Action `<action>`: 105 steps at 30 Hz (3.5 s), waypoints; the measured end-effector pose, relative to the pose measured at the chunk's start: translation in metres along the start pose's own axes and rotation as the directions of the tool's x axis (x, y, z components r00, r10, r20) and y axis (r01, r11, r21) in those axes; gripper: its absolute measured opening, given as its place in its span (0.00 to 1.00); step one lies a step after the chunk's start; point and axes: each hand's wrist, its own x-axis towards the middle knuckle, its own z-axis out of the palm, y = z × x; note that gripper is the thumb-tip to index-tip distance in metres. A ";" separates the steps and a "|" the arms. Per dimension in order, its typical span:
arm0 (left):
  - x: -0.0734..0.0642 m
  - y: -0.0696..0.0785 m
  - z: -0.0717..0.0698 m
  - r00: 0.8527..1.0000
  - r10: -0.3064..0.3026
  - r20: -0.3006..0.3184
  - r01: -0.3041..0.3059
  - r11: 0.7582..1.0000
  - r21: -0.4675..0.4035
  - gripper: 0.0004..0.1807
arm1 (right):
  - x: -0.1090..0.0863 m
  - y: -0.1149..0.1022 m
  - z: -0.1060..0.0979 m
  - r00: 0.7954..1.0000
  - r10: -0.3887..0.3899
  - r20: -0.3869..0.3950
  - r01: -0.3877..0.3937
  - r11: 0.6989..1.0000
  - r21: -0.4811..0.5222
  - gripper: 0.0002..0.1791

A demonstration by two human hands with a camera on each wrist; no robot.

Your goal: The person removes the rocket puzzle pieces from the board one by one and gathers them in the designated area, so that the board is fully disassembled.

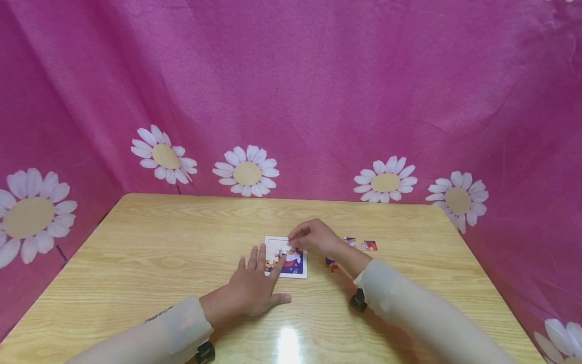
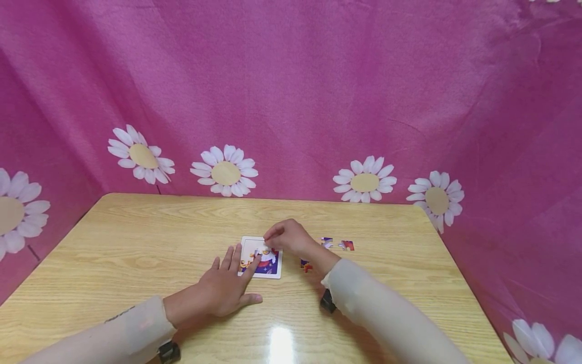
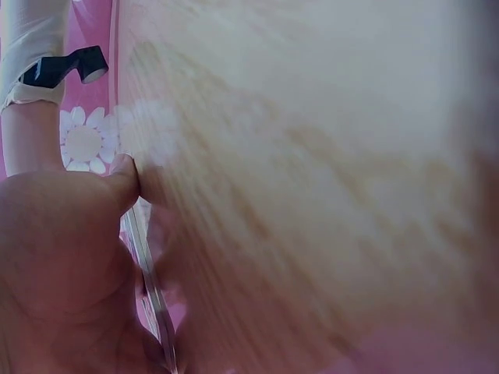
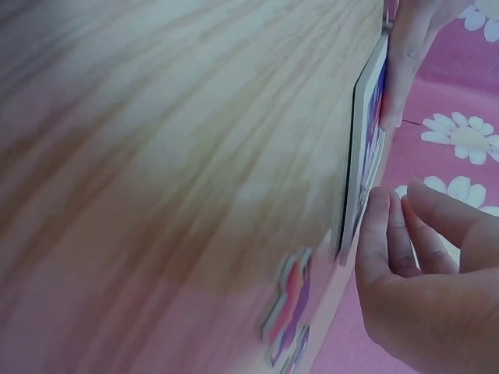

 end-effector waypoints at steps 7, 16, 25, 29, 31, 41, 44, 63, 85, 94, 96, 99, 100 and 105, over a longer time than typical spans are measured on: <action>0.000 0.000 0.001 1.000 0.003 -0.003 -0.003 1.000 0.000 0.52 | 0.006 -0.002 0.008 1.000 -0.026 0.010 0.027 0.999 -0.018 0.10; 0.000 -0.001 0.000 1.000 0.010 0.008 -0.010 1.000 -0.016 0.50 | 0.011 -0.002 0.011 0.999 0.051 -0.021 -0.051 0.999 -0.020 0.08; 0.001 -0.001 -0.004 0.999 0.031 0.033 -0.029 0.999 -0.039 0.45 | 0.010 -0.002 0.013 0.998 0.044 -0.036 -0.044 0.999 -0.008 0.07; 0.003 0.001 -0.011 0.997 0.026 0.070 -0.022 0.998 -0.060 0.46 | 0.010 -0.001 0.013 0.998 0.041 -0.039 -0.041 0.999 -0.007 0.07; 0.004 0.003 -0.014 0.996 0.018 0.087 -0.012 0.998 -0.067 0.47 | 0.010 -0.001 0.013 0.998 0.039 -0.040 -0.039 0.999 -0.009 0.07; 0.004 0.007 -0.017 0.990 -0.014 0.142 0.021 0.999 -0.047 0.48 | 0.012 -0.003 0.012 1.000 0.001 -0.008 -0.001 0.997 -0.077 0.07; 0.005 0.007 -0.017 0.988 -0.014 0.155 0.021 0.999 -0.040 0.52 | 0.014 -0.005 0.011 0.999 -0.030 0.043 0.035 0.992 -0.124 0.06; 0.003 0.009 -0.018 0.988 -0.015 0.154 0.021 0.999 -0.037 0.56 | 0.036 -0.010 -0.004 0.953 0.114 0.282 -0.114 0.993 -0.017 0.07; 0.003 0.010 -0.018 0.988 -0.022 0.155 0.029 0.999 -0.045 0.55 | 0.040 -0.016 -0.001 0.929 0.161 0.332 -0.164 0.986 -0.019 0.04; 0.004 0.010 -0.018 0.987 -0.024 0.156 0.029 0.999 -0.029 0.54 | 0.040 -0.016 -0.002 0.938 0.136 0.318 -0.121 0.990 -0.065 0.03; 0.004 0.010 -0.018 0.987 -0.023 0.157 0.028 0.999 -0.025 0.54 | 0.039 -0.016 -0.001 0.940 0.128 0.315 -0.111 0.991 -0.071 0.03; 0.004 0.009 -0.017 0.987 -0.022 0.157 0.026 0.999 -0.021 0.54 | 0.038 -0.017 0.000 0.943 0.123 0.311 -0.104 0.992 -0.076 0.03; 0.004 0.009 -0.017 0.987 -0.021 0.157 0.025 1.000 -0.020 0.54 | 0.038 -0.017 0.000 0.943 0.121 0.310 -0.102 0.992 -0.079 0.03; 0.005 0.009 -0.017 0.988 -0.018 0.153 0.022 1.000 -0.020 0.54 | 0.036 -0.020 0.001 0.947 0.108 0.304 -0.079 0.991 -0.105 0.03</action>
